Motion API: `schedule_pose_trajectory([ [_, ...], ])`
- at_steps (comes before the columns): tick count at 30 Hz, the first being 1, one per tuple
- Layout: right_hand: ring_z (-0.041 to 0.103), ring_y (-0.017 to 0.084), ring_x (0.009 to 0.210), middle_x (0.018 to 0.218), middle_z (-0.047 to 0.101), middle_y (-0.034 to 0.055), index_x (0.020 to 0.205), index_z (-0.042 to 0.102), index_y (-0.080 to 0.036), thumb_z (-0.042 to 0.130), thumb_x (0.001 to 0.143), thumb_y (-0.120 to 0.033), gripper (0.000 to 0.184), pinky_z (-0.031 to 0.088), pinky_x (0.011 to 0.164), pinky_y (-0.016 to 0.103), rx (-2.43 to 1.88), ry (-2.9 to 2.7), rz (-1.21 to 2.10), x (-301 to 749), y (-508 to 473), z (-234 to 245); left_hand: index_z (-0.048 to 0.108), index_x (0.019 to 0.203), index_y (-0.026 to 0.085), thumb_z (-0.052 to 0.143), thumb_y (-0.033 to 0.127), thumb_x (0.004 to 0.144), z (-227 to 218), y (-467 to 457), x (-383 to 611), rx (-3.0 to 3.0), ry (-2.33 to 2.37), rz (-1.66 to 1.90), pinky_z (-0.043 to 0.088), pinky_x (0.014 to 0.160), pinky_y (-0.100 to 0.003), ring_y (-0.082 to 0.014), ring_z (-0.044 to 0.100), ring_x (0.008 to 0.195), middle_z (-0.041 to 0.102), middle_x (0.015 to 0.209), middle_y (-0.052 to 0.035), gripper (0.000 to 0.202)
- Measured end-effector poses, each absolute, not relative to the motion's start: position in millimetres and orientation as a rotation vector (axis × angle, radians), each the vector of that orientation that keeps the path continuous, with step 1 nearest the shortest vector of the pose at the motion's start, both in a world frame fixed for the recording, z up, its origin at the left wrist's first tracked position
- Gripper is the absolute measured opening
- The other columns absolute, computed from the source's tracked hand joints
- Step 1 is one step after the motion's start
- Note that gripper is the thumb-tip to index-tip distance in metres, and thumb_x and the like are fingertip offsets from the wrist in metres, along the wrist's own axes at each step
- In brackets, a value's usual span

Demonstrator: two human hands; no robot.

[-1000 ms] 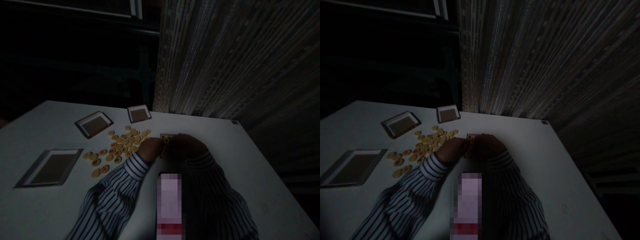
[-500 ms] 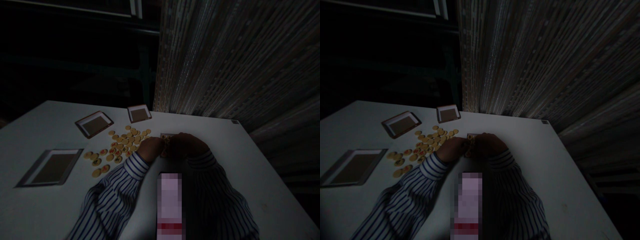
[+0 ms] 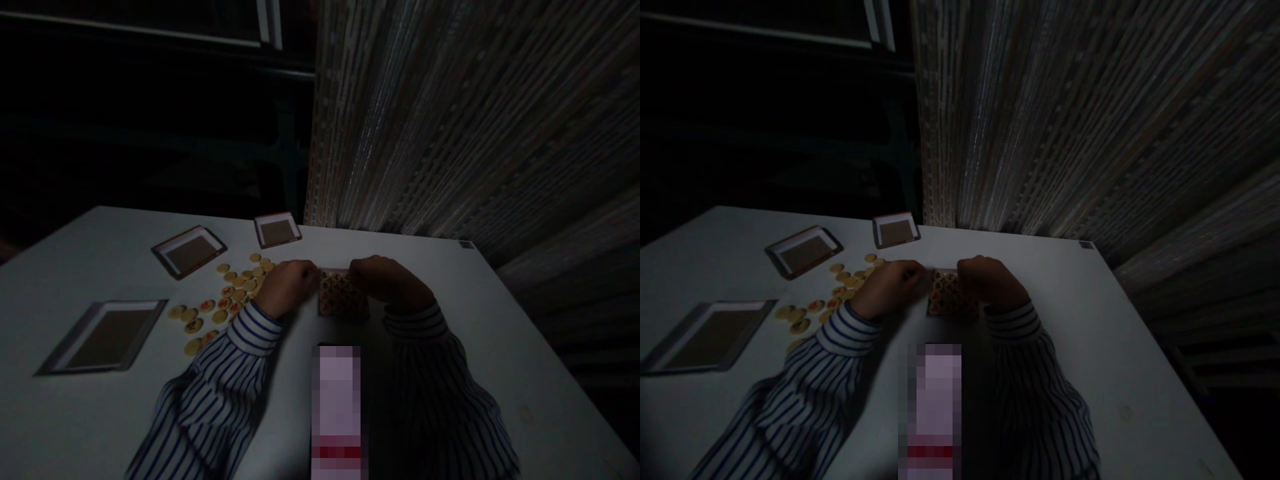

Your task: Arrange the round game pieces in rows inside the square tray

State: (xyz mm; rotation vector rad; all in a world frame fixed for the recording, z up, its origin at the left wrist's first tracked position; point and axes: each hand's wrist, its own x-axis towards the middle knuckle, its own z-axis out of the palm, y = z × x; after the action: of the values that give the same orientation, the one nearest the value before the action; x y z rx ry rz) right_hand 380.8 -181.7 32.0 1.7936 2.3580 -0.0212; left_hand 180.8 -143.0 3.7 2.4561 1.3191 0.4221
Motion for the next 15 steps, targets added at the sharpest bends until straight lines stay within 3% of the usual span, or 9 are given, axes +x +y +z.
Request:
schedule_pose_trajectory([
  [8,0.058,0.017,0.069,0.081,0.065,0.0069,0.089,0.059,-0.018,0.038,0.085,-0.025,0.023,0.03,0.053,0.025,1.841,2.428,0.081,379,-192,46,0.065,0.092,0.02,0.043,0.031,0.082,24,-140,162,2.342,1.36,0.69,0.045,0.073,-0.026,-0.0176,0.062,0.082,0.069,0.088,-0.0021,0.027],
  [15,0.058,0.016,0.072,0.083,0.066,0.0061,0.089,0.057,-0.018,0.032,0.089,-0.028,0.027,0.03,0.056,0.026,1.879,2.458,0.138,375,-197,60,0.065,0.092,0.017,0.046,0.036,0.081,42,-149,145,2.186,1.432,0.924,0.045,0.067,-0.023,-0.0152,0.062,0.074,0.069,0.086,-0.0025,0.029],
])
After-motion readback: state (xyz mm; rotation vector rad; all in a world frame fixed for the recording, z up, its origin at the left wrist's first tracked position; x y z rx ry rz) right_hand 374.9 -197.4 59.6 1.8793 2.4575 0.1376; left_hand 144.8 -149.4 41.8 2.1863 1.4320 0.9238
